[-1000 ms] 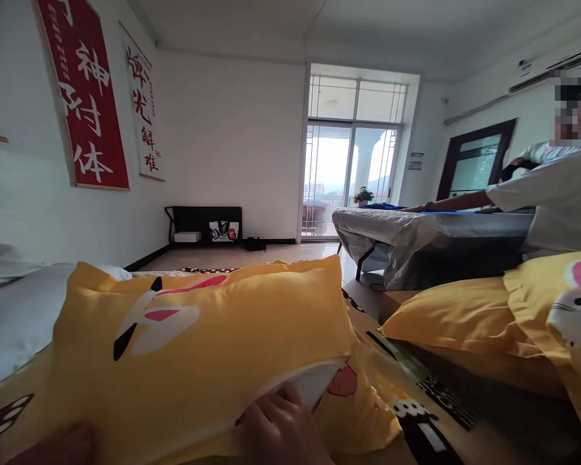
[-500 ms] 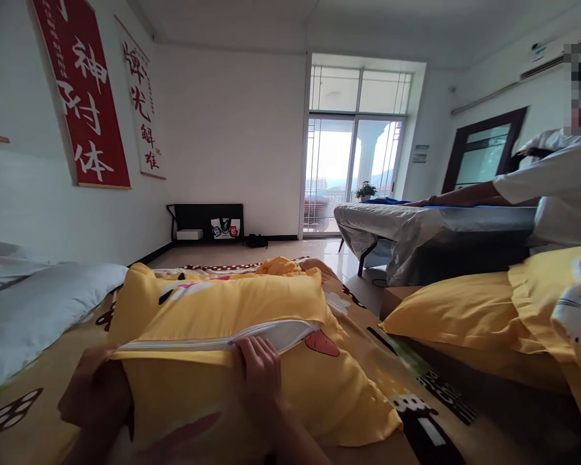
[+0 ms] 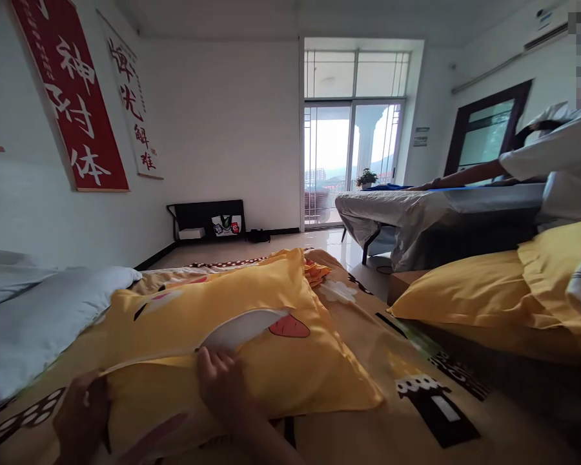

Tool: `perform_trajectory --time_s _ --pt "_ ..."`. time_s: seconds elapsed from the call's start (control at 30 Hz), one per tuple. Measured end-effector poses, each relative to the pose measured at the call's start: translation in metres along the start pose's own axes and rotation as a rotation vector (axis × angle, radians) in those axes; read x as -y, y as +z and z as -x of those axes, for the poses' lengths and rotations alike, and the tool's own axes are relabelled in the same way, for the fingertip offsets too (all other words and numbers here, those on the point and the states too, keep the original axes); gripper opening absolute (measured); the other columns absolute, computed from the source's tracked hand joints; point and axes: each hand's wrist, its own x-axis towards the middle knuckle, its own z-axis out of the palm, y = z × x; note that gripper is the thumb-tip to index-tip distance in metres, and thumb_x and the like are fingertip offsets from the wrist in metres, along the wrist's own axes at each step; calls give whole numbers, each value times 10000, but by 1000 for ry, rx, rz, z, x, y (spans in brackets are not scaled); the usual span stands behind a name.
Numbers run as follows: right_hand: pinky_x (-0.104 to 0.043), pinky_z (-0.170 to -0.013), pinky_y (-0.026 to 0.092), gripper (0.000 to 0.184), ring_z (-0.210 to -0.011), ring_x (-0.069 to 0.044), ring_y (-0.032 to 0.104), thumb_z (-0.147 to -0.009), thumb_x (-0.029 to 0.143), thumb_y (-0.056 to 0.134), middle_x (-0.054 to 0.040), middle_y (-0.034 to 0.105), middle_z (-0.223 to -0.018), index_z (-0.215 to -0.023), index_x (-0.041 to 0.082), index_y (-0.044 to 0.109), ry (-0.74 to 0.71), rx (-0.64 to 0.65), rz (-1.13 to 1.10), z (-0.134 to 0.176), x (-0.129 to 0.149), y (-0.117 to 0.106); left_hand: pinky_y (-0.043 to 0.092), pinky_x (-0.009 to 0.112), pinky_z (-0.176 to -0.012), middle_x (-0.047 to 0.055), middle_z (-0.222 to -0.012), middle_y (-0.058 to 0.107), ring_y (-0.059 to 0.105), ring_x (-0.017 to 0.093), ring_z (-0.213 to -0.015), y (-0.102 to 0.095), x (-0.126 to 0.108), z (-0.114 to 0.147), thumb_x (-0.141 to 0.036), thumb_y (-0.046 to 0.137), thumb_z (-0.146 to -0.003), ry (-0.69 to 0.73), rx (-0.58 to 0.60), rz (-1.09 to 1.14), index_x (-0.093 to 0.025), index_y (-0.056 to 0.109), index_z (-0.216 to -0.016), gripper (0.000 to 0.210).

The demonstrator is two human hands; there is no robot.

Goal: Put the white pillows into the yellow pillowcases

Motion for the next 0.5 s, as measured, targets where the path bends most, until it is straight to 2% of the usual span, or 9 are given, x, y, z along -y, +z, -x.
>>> perform_trajectory --time_s 0.1,0.2,0.27,0.33,0.4,0.5 --pt "-255 -569 334 219 -537 -142 569 -861 41 362 15 598 -602 -787 210 481 33 57 29 2 3 4 465 329 -723 52 -839 625 601 218 -820 -10 -8 7 -246 384 -960 -45 -37 -100 -232 517 -860 167" --pt "-255 -553 301 214 -514 -132 571 -875 52 353 24 603 -594 -787 211 464 52 65 8 -2 6 -7 463 359 -819 77 -941 625 591 231 -911 -16 -31 -8 -187 429 -927 179 -32 -62 -223 535 -1011 140" --pt "-252 -545 290 204 -508 -126 572 -877 60 357 31 602 -590 -781 215 450 59 64 -11 -2 10 -15 423 392 -939 115 -1113 608 558 249 -1066 -17 -55 -19 -144 440 -890 412 56 -6 -201 495 -1208 328" --pt "-249 -538 291 189 -499 -123 572 -861 63 372 36 601 -585 -774 218 437 45 49 -36 1 15 -22 369 395 -1013 133 -1252 562 499 260 -1183 -13 -82 -24 -153 467 -855 579 210 15 -169 423 -1339 487" --pt "-248 -521 292 154 -479 -122 566 -841 91 406 40 591 -569 -760 221 425 23 10 -67 5 19 -27 338 391 -1030 136 -1291 548 471 269 -1209 -6 -105 -23 -196 510 -824 653 316 8 -138 404 -1371 560" --pt "-252 -496 291 138 -442 -122 544 -842 128 418 44 565 -537 -745 226 415 -25 -28 -78 13 22 -37 341 394 -986 134 -1196 595 500 262 -1123 3 -122 -16 -185 498 -822 665 300 29 -122 467 -1300 483"
